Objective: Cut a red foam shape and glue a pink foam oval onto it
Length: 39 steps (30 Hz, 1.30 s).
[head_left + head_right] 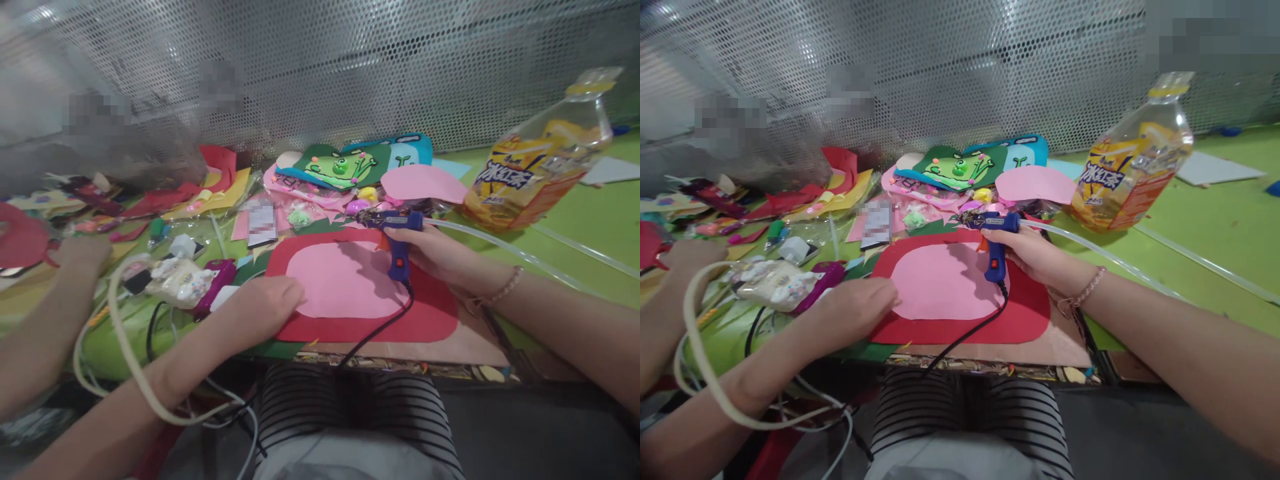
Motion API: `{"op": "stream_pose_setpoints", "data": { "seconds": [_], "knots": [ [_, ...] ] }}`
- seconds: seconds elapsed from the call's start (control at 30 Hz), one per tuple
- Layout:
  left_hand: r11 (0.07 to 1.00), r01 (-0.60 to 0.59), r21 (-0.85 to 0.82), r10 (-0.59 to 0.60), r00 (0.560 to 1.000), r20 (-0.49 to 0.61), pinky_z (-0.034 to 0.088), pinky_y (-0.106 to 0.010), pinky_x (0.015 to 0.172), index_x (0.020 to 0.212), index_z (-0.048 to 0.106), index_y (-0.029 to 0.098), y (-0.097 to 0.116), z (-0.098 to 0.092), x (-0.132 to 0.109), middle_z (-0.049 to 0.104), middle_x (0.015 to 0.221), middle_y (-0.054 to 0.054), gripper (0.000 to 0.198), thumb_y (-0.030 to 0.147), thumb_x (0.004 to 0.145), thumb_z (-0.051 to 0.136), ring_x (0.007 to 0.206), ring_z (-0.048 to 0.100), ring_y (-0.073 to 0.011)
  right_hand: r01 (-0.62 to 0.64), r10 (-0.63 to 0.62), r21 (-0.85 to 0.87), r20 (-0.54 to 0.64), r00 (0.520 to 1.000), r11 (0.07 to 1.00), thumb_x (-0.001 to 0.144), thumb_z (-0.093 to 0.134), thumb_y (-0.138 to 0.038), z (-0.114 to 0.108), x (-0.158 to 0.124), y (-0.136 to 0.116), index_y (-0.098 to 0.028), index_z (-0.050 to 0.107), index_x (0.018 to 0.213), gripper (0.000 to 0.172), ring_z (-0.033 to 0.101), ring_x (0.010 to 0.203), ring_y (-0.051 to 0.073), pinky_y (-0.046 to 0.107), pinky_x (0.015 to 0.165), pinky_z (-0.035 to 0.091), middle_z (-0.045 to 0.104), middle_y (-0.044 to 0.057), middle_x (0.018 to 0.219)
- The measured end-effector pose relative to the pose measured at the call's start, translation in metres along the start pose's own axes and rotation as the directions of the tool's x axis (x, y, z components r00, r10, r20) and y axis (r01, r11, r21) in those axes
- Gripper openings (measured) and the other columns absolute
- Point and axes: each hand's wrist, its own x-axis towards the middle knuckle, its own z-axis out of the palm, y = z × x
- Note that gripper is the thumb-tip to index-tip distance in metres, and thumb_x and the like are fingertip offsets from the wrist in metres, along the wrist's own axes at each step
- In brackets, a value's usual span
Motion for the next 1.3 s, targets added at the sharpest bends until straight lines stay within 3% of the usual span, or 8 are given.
{"op": "stream_pose_setpoints", "data": {
  "seconds": [0.13, 0.27, 0.47, 0.53, 0.63, 0.8, 0.9, 1.3],
  "knots": [
    [0.958, 0.250, 0.139, -0.235, 0.965, -0.121, 0.040, -0.030, 0.058, 0.076, 0.054, 0.016, -0.029, -0.009, -0.007, 0.058, 0.070, -0.006, 0.029, 0.021, 0.093, 0.031, 0.064, 0.055, -0.0192, 0.002, -0.002, -0.013, 0.000, 1.000, 1.000, 0.076, 0.063, -0.012, 0.000, 0.000, 0.000, -0.018, 0.063, 0.075, 0.006, 0.060, 0.057, 0.010, 0.018, 0.047, 0.053, 0.065, 0.000, 0.068],
    [0.788, 0.574, 0.220, -0.547, 0.818, -0.177, 0.039, -0.030, 0.058, 0.078, 0.056, 0.016, -0.046, -0.016, -0.006, 0.062, 0.075, -0.008, 0.029, 0.026, 0.093, 0.032, 0.070, 0.058, -0.0219, 0.005, -0.005, -0.020, 0.013, 1.000, 1.000, 0.076, 0.064, -0.013, -0.001, 0.000, 0.001, -0.018, 0.063, 0.075, 0.006, 0.061, 0.059, 0.011, 0.019, 0.047, 0.054, 0.066, 0.000, 0.069],
    [0.667, 0.728, 0.160, -0.689, 0.684, -0.240, 0.041, -0.032, 0.065, 0.086, 0.056, 0.014, -0.056, -0.024, -0.005, 0.062, 0.085, -0.011, 0.030, 0.029, 0.094, 0.030, 0.078, 0.059, -0.0235, 0.007, -0.006, -0.011, 0.016, 1.000, 1.000, 0.075, 0.065, -0.013, -0.002, 0.002, 0.002, -0.018, 0.063, 0.077, 0.005, 0.061, 0.059, 0.011, 0.019, 0.047, 0.053, 0.066, 0.000, 0.069],
    [0.688, 0.715, 0.124, -0.676, 0.693, -0.251, 0.042, -0.033, 0.069, 0.087, 0.056, 0.015, -0.059, -0.026, -0.004, 0.061, 0.088, -0.010, 0.028, 0.027, 0.093, 0.031, 0.082, 0.058, -0.0231, 0.007, -0.006, -0.012, 0.020, 1.000, 1.000, 0.075, 0.065, -0.013, -0.002, 0.002, 0.001, -0.018, 0.064, 0.077, 0.005, 0.062, 0.058, 0.010, 0.018, 0.047, 0.053, 0.067, 0.000, 0.070],
    [0.801, 0.598, 0.000, -0.585, 0.784, -0.208, 0.043, -0.032, 0.073, 0.091, 0.056, 0.015, -0.058, -0.022, -0.001, 0.062, 0.093, -0.009, 0.022, 0.025, 0.090, 0.036, 0.086, 0.057, -0.0218, 0.010, -0.009, -0.020, 0.024, 1.000, 1.000, 0.075, 0.065, -0.013, -0.002, 0.001, 0.001, -0.018, 0.063, 0.077, 0.005, 0.062, 0.058, 0.010, 0.017, 0.048, 0.053, 0.066, 0.000, 0.069],
    [0.961, 0.167, -0.221, -0.149, 0.984, 0.098, 0.040, -0.026, 0.060, 0.073, 0.052, 0.017, -0.028, -0.009, 0.002, 0.058, 0.072, -0.003, 0.028, 0.037, 0.090, 0.042, 0.065, 0.054, -0.0156, 0.016, -0.016, -0.010, 0.051, 0.999, 1.000, 0.077, 0.063, -0.015, -0.003, 0.000, 0.002, -0.018, 0.062, 0.079, 0.004, 0.064, 0.058, 0.011, 0.019, 0.051, 0.055, 0.068, 0.001, 0.071],
    [0.983, 0.021, -0.182, 0.008, 0.987, 0.158, 0.037, -0.027, 0.057, 0.069, 0.051, 0.018, -0.005, -0.002, -0.002, 0.057, 0.068, -0.002, 0.030, 0.038, 0.089, 0.045, 0.061, 0.053, -0.0155, 0.014, -0.014, -0.001, 0.059, 0.998, 1.000, 0.077, 0.064, -0.016, -0.003, 0.000, 0.002, -0.019, 0.062, 0.082, 0.006, 0.065, 0.059, 0.012, 0.021, 0.051, 0.056, 0.069, 0.002, 0.072],
    [0.996, -0.005, -0.085, 0.019, 0.986, 0.168, 0.040, -0.030, 0.051, 0.071, 0.050, 0.018, 0.009, 0.004, -0.006, 0.056, 0.068, -0.003, 0.016, 0.006, 0.079, 0.043, 0.057, 0.053, -0.0178, 0.001, -0.001, -0.019, 0.004, 1.000, 1.000, 0.076, 0.063, -0.012, 0.001, -0.001, 0.000, -0.019, 0.063, 0.076, 0.007, 0.061, 0.058, 0.011, 0.019, 0.048, 0.054, 0.067, 0.000, 0.070]
  ]
}}
